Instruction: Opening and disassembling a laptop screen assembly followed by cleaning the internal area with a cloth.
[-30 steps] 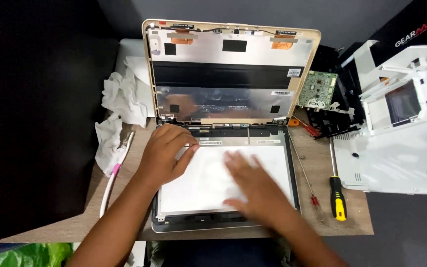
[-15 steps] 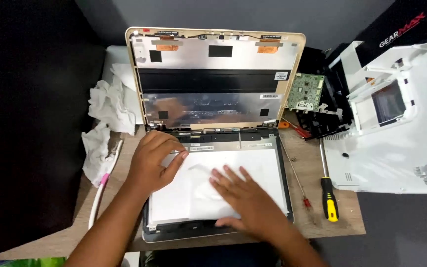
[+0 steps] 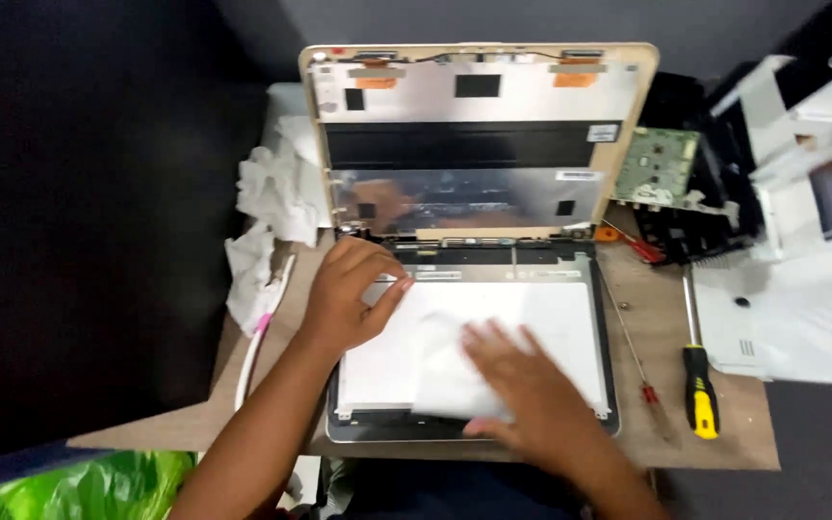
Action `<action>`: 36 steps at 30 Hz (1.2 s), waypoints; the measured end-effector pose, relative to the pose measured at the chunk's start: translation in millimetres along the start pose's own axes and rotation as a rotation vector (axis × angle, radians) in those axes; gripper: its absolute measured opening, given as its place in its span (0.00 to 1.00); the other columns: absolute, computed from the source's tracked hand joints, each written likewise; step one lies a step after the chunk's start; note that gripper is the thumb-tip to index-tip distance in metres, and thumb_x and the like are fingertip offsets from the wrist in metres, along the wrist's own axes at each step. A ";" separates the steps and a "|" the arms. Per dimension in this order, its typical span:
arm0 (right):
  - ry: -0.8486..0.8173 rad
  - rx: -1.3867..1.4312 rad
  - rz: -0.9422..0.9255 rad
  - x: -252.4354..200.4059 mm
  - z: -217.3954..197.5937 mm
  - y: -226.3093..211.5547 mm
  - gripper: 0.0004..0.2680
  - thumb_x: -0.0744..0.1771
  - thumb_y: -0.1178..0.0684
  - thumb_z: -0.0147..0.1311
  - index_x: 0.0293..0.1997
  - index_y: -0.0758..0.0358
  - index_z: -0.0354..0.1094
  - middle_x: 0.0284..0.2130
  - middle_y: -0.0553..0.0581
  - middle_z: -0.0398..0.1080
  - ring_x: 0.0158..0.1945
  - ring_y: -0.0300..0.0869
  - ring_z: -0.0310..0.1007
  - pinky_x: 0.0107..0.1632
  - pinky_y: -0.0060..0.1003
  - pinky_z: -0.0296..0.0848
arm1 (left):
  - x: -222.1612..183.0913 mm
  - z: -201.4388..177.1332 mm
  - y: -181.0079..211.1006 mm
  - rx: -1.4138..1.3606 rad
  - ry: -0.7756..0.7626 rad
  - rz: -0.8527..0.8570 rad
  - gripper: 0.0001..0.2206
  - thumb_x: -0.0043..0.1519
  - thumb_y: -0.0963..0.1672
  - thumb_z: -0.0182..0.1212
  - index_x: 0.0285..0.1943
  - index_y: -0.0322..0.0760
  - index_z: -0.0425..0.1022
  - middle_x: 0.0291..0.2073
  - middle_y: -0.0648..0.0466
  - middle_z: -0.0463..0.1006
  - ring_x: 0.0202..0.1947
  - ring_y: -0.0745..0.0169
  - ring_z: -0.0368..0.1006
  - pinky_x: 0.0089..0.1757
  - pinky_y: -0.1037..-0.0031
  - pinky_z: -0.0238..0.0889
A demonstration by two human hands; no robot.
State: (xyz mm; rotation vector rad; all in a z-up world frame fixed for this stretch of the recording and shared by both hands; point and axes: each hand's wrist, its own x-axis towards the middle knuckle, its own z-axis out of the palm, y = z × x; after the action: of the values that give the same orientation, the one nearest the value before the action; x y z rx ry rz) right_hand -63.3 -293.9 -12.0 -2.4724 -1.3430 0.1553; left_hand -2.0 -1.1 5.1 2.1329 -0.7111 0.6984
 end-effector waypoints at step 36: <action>0.085 -0.792 0.255 -16.8 11.6 -4.3 0.44 0.65 0.09 0.30 0.80 0.55 0.34 0.78 0.54 0.37 0.81 0.47 0.33 0.79 0.46 0.34 | -1.3 7.4 -2.7 0.035 -0.113 -0.035 0.04 0.65 0.44 0.64 0.40 0.39 0.78 0.37 0.55 0.80 0.40 0.54 0.72 0.42 0.64 0.63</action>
State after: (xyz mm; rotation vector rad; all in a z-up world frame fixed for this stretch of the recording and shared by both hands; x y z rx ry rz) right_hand -78.9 -303.1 -22.4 -3.2368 -1.1932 -0.5210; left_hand 0.8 -5.2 -1.1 2.2254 -0.7246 0.5795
